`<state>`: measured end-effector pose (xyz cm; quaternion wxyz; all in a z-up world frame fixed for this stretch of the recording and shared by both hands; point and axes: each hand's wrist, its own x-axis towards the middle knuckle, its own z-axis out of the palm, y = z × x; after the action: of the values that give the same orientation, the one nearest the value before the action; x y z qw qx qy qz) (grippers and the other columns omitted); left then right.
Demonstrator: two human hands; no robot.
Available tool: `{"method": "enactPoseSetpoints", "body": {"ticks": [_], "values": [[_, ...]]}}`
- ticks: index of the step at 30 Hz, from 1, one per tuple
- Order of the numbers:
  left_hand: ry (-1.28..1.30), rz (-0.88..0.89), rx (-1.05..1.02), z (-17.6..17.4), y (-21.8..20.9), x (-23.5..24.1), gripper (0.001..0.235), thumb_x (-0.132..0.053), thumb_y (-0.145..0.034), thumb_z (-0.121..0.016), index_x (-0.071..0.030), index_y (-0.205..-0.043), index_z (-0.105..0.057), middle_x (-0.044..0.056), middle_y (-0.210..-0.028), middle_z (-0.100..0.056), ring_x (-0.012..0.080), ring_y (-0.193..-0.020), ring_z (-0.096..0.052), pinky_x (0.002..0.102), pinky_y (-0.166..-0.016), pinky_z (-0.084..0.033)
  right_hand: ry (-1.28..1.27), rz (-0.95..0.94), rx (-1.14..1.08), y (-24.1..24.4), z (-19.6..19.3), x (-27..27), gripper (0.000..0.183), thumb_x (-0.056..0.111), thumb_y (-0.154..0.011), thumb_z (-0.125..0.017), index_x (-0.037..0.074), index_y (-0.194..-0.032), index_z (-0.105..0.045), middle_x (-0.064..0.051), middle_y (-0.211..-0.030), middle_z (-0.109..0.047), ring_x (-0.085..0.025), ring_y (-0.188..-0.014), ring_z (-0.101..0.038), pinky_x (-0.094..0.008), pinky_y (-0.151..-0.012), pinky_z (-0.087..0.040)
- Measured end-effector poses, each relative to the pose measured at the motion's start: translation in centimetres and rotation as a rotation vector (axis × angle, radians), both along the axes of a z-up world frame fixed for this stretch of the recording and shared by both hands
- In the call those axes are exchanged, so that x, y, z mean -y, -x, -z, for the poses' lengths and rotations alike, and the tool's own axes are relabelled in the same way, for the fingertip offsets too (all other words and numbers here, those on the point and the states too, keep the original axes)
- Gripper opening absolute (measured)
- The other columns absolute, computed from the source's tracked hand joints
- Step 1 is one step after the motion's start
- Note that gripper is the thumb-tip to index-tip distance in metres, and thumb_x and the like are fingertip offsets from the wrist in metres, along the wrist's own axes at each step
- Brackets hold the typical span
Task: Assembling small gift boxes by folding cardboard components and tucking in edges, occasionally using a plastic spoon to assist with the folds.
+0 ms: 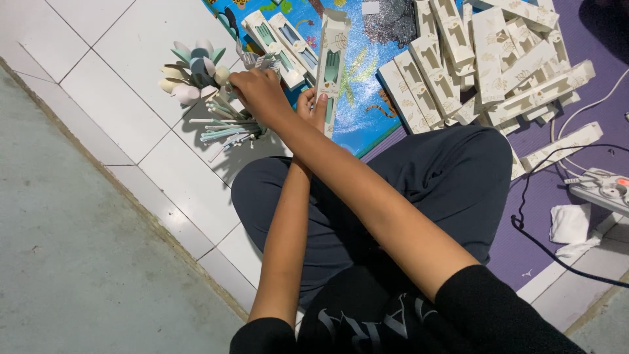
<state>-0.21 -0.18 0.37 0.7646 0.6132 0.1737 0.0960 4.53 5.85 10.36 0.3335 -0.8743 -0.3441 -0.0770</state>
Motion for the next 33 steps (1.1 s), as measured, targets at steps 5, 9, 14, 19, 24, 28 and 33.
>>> {"method": "enactPoseSetpoints", "body": {"ticks": [5,9,14,19,24,28,33], "values": [[-0.008,0.003,0.006,0.0,-0.1,0.1,0.046,-0.042,-0.100,-0.069,-0.009,-0.129,-0.056,0.017,-0.115,-0.069,0.0277,-0.100,-0.072,0.045,-0.081,-0.061,-0.044,-0.003,-0.036,0.2,-1.4,0.5,0.008,0.011,-0.098,-0.063,0.016,-0.103,-0.061,-0.005,-0.087,-0.066,-0.027,-0.096,-0.067,-0.049,-0.091,-0.047],[-0.131,0.103,-0.005,-1.6,0.1,0.5,0.042,-0.035,-0.103,-0.059,-0.005,-0.132,-0.051,0.017,-0.113,-0.064,0.0263,-0.093,-0.069,0.040,-0.076,-0.058,-0.176,0.018,-0.100,0.2,-1.5,1.4,0.007,0.019,-0.098,-0.062,0.017,-0.105,-0.063,0.000,-0.096,-0.070,-0.021,-0.097,-0.066,-0.043,-0.093,-0.045],[-0.192,0.179,0.061,3.9,-1.6,1.6,0.041,-0.027,-0.101,-0.058,-0.002,-0.133,-0.049,0.014,-0.114,-0.060,0.0206,-0.088,-0.068,0.031,-0.073,-0.057,-0.422,-0.060,-0.127,1.0,-3.2,4.2,0.013,0.021,-0.099,-0.061,0.014,-0.108,-0.067,0.000,-0.101,-0.069,-0.020,-0.098,-0.062,-0.039,-0.093,-0.040],[0.931,0.212,-0.003,17.5,-4.1,-0.1,0.028,-0.018,-0.106,-0.050,-0.004,-0.128,-0.060,0.003,-0.090,-0.064,0.0113,-0.069,-0.053,0.026,-0.059,-0.044,-0.770,0.097,-0.311,1.9,-7.0,9.7,0.017,0.005,-0.101,-0.056,0.015,-0.112,-0.065,-0.003,-0.114,-0.071,-0.016,-0.098,-0.068,-0.033,-0.092,-0.062],[-0.056,0.108,0.111,-5.5,0.1,-1.5,0.036,-0.020,-0.098,-0.064,-0.002,-0.127,-0.055,0.013,-0.111,-0.062,0.0199,-0.093,-0.064,0.030,-0.078,-0.055,-1.132,0.189,-0.278,4.0,-12.1,21.0,0.012,0.014,-0.105,-0.061,0.015,-0.117,-0.061,-0.003,-0.112,-0.068,-0.015,-0.105,-0.066,-0.032,-0.093,-0.056],[-0.158,0.113,0.181,-7.6,0.7,-1.1,0.037,-0.020,-0.096,-0.066,-0.003,-0.127,-0.055,0.013,-0.115,-0.063,0.0219,-0.103,-0.064,0.033,-0.090,-0.051,-1.290,0.353,-0.218,7.0,-11.4,28.4,0.016,0.010,-0.103,-0.070,0.012,-0.114,-0.059,-0.005,-0.115,-0.066,-0.023,-0.117,-0.069,-0.034,-0.099,-0.059],[-0.235,0.197,0.133,-10.9,2.4,-0.2,0.033,-0.008,-0.093,-0.066,-0.009,-0.125,-0.058,0.008,-0.118,-0.069,0.0195,-0.106,-0.067,0.031,-0.086,-0.052,-1.383,0.387,-0.293,8.1,-8.9,32.7,0.019,0.011,-0.105,-0.067,0.012,-0.119,-0.055,-0.004,-0.119,-0.064,-0.019,-0.117,-0.068,-0.034,-0.103,-0.057]]}}
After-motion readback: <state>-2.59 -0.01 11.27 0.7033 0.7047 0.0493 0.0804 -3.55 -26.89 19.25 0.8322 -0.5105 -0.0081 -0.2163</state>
